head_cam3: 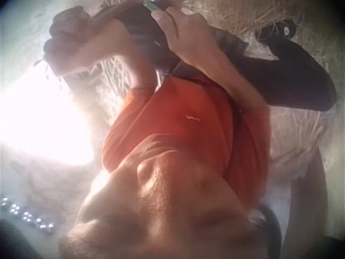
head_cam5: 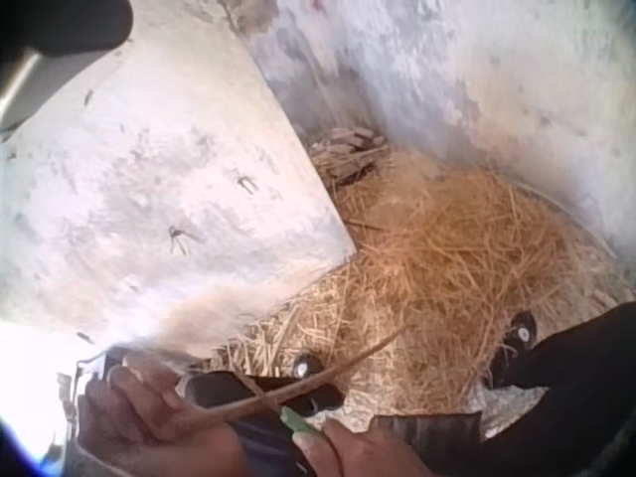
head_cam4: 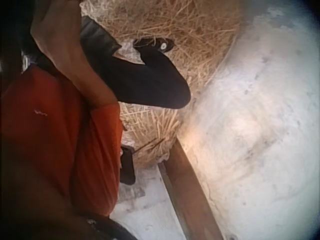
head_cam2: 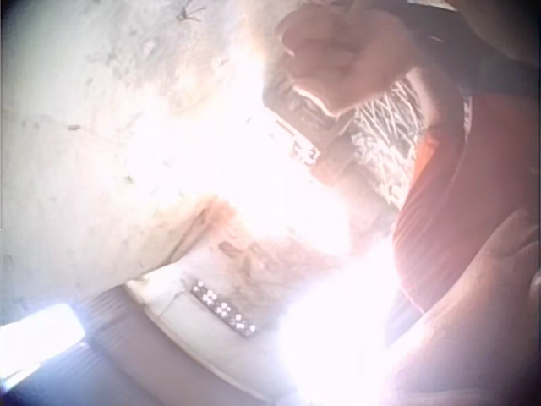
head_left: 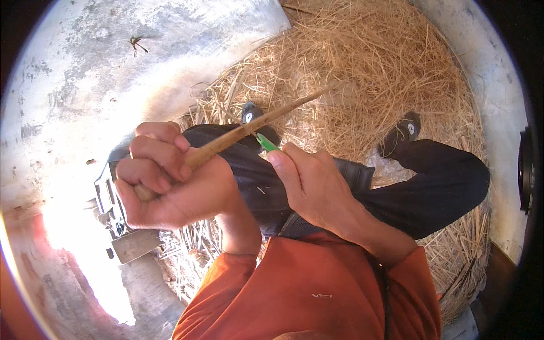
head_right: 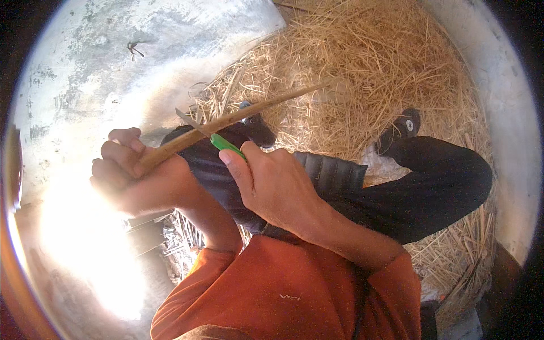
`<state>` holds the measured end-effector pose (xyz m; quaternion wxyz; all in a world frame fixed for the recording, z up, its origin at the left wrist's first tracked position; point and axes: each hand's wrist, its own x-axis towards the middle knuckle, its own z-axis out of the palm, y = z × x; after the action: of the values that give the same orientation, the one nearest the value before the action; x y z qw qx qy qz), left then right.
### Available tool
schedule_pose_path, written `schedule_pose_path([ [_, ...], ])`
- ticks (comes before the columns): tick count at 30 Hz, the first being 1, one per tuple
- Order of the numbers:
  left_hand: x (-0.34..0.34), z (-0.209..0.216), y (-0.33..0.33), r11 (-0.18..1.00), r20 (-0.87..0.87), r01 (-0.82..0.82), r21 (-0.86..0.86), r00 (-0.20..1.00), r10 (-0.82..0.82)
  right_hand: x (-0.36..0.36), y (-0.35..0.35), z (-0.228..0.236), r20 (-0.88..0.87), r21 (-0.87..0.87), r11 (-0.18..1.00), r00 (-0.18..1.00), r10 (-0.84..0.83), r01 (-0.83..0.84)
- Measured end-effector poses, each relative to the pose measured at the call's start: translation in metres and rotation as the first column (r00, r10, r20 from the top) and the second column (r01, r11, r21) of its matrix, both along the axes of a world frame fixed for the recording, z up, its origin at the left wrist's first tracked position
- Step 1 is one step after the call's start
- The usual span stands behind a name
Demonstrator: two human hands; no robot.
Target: The person strips the bark from a long wooden stick using a green-handled utility knife. They hold the stick with their left hand and use their right hand to shave the wood along its length.
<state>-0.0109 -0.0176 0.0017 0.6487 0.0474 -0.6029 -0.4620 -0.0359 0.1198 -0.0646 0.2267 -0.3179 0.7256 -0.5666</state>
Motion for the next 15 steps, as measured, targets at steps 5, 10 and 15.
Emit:
schedule_pose_path([
  [5, 0.001, -0.003, 0.005, 0.984, -0.049, -0.060, -0.165, 0.997, 0.053, 0.001, 0.016, 0.032, 0.028, -0.024, 0.998, 0.998, 0.064, -0.063],
  [10, -0.008, 0.001, 0.019, 0.972, -0.143, -0.156, -0.178, 0.981, 0.131, 0.007, 0.022, 0.046, -0.043, 0.073, 0.993, 0.995, 0.095, -0.092],
  [15, -0.005, -0.006, 0.008, 0.939, -0.157, -0.241, -0.246, 0.966, 0.207, 0.009, 0.020, 0.031, -0.202, 0.083, 0.996, 0.979, 0.032, -0.015],
])
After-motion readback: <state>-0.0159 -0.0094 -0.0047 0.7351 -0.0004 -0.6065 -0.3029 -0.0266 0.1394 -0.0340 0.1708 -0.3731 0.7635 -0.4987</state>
